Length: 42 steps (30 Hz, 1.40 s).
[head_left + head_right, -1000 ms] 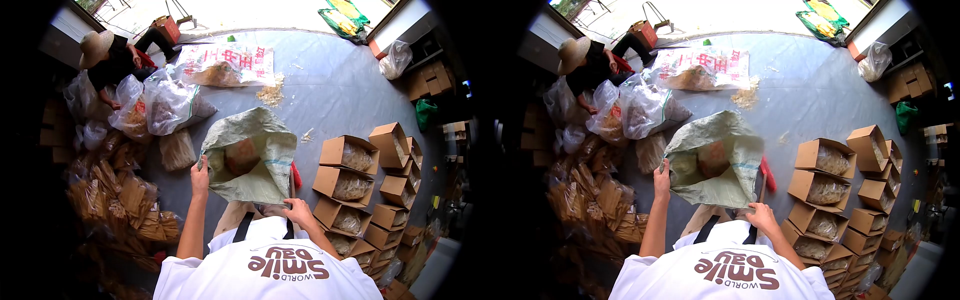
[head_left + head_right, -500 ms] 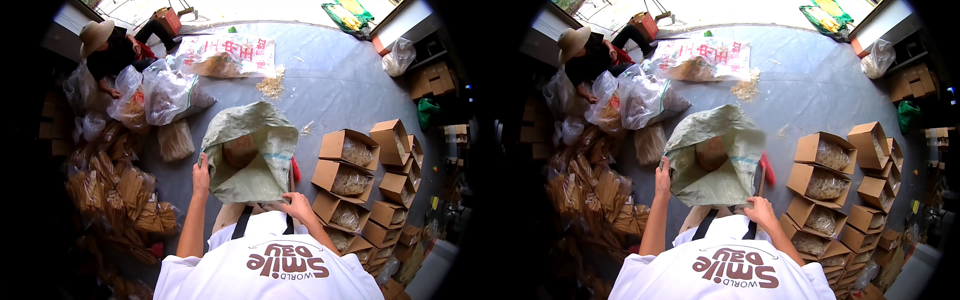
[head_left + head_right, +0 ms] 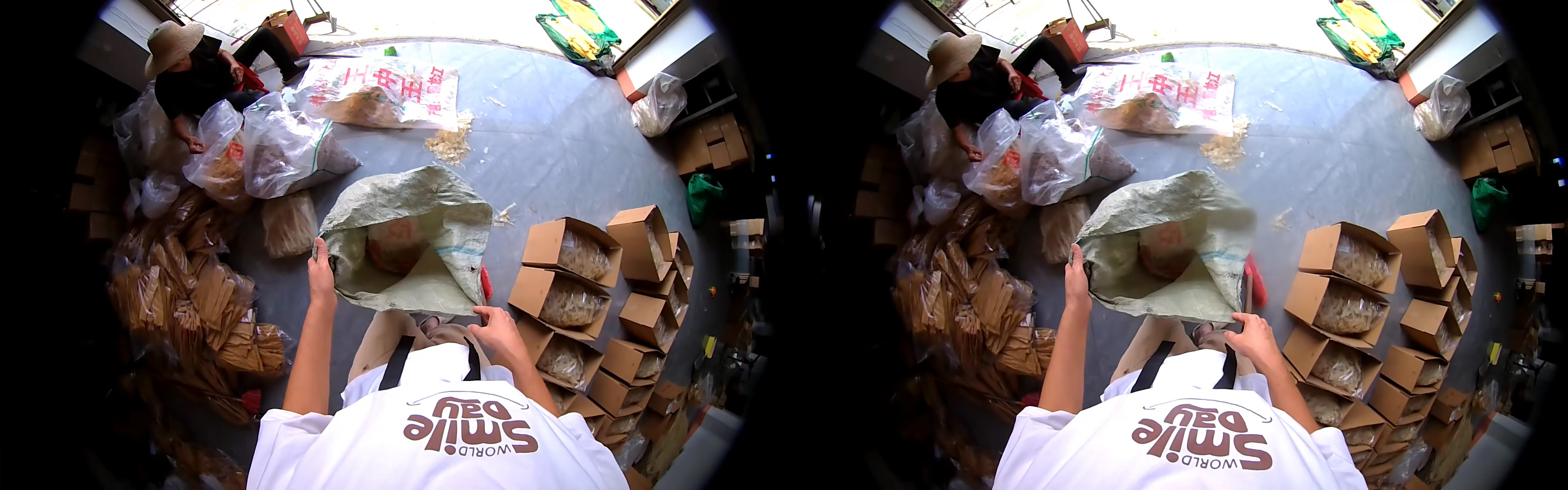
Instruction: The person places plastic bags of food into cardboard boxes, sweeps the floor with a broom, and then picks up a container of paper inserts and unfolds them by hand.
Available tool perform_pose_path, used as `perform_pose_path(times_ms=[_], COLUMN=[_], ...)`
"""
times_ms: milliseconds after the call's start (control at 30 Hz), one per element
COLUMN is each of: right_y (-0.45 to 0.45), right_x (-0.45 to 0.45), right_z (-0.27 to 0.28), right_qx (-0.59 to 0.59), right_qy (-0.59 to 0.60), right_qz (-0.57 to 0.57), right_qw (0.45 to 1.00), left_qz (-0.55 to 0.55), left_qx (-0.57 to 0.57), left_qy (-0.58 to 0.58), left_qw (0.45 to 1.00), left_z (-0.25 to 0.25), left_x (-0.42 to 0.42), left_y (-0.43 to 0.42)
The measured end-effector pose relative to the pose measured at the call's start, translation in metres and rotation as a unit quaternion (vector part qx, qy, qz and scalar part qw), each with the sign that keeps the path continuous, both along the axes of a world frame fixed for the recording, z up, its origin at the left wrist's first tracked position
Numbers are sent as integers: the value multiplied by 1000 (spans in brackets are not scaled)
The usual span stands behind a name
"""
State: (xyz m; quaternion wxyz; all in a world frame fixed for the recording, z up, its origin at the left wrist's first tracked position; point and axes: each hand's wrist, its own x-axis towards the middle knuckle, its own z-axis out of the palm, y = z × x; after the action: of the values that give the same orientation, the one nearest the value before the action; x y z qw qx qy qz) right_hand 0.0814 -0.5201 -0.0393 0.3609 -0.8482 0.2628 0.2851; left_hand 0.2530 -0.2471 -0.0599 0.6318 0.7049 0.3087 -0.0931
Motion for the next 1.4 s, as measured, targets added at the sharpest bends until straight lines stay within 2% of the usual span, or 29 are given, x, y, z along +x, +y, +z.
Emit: perform_pose_path(times_ms=[100,233,333,433,467,500,567,667,800,900,967,1033,1100,1267,1400], right_y=[-3,-2,2,4,4,4,4,4,8,11,15,19,17,18,18], right_x=[2,-1,-10,-15,-15,-14,-11,-11,-2,3,7,8,1,8,16], right_z=[6,3,-9,-15,-13,-10,-6,-5,5,8,15,9,-10,-9,-5], right_qx=[-5,-4,-37,-27,-25,-1,22,6,15,32,45,62,-5,5,-3], right_qy=[-4,-33,-91,-97,-99,-65,-34,-32,1,32,30,25,-40,-24,-26], right_qz=[5,17,27,42,46,46,53,65,58,62,48,27,72,61,59], right_qw=[1000,999,995,994,994,997,998,997,998,997,997,997,997,998,998], left_qz=[14,-31,-69,-107,-89,-70,-45,-88,-97,-33,-33,-97,-76,-158,-147], left_qx=[-20,30,46,21,74,126,129,72,98,139,156,128,140,60,59], left_qy=[-13,15,8,-3,-12,-20,-43,-77,-64,-53,-28,-15,-52,-43,-56], left_qw=[1000,999,997,994,993,989,990,990,988,988,987,987,986,985,986], left_z=[8,13,-3,-30,-20,-8,1,-5,6,6,5,21,25,3,-2], left_x=[11,26,34,42,37,33,31,33,32,33,34,37,37,47,59], left_y=[-4,-12,-10,-1,-10,-19,-25,-23,-24,-28,-20,-15,-14,-4,-14])
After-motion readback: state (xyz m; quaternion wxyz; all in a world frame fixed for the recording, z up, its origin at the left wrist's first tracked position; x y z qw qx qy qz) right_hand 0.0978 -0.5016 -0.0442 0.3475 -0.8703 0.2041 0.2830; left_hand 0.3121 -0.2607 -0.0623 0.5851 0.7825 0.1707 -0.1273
